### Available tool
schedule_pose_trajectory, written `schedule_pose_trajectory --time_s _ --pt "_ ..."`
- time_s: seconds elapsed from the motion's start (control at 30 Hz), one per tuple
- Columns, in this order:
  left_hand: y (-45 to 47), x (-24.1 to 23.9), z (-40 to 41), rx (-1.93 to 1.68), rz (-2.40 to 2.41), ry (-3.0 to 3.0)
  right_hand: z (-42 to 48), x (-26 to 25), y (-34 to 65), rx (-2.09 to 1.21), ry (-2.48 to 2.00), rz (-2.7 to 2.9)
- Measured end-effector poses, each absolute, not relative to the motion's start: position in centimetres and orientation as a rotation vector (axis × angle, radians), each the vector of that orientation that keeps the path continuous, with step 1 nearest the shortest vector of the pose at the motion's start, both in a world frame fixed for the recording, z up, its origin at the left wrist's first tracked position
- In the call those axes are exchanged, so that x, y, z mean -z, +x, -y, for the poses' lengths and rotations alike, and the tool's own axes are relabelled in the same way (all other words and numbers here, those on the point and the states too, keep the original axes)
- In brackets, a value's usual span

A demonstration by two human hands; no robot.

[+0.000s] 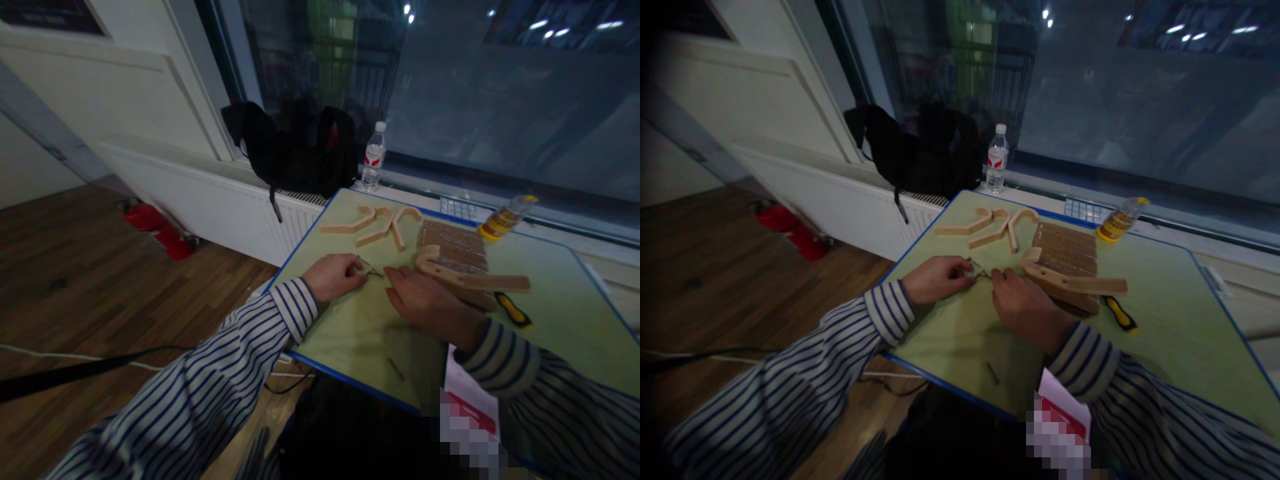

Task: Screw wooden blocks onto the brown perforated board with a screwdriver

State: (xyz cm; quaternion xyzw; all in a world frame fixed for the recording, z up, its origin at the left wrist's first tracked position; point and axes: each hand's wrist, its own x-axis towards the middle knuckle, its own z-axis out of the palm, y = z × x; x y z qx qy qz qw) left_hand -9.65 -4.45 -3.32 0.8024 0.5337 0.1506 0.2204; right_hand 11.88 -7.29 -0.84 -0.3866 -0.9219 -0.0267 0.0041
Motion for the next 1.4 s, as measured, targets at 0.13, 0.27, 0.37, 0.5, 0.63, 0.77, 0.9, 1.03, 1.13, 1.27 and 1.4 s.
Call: schedule_pose_trajectory --time_s 0.13,0.27,0.37,0.5,0.63,0.77,0.9,1.03,1.13,1.27,1.4 --pt "-9.5 3.2 4.3 -0.388 -1.467 2.218 7.0 1.6 11.8 0.093 -1.229 2.880" --pt "-9.4 2.9 4.1 -0.370 -1.455 2.222 6.8 1.8 11.7 0.061 -1.237 2.895" --pt "-9.5 2.8 4.1 -0.366 -1.434 2.227 7.3 0.9 11.9 -0.012 -1.207 2.943" --pt "-9.4 2.8 4.0 -0.363 -1.412 2.234 8.9 -0.9 12.7 -0.216 -1.118 3.050" --pt "-9.1 2.8 3.7 -0.358 -1.401 2.244 10.6 -1.8 13.1 -0.359 -1.063 3.106" --pt "-8.8 2.8 3.5 -0.346 -1.398 2.249 11.5 -1.7 13.2 -0.417 -1.040 3.114" --pt "-8.9 2.7 3.5 -0.341 -1.401 2.251 12.3 -1.2 12.3 -0.420 -1.013 3.138" --pt "-8.9 2.7 3.5 -0.341 -1.401 2.253 13.1 -0.7 10.6 -0.362 -1.056 3.135" --pt "-8.9 2.7 3.6 -0.341 -1.402 2.252 13.2 -0.3 9.8 -0.340 -1.048 3.133" --pt "-8.9 2.6 3.6 -0.342 -1.395 2.254 13.1 -0.4 9.8 -0.320 -1.034 3.140" --pt "-9.0 2.8 3.5 -0.347 -1.389 2.254 12.6 -0.7 10.0 -0.303 -1.077 3.153"
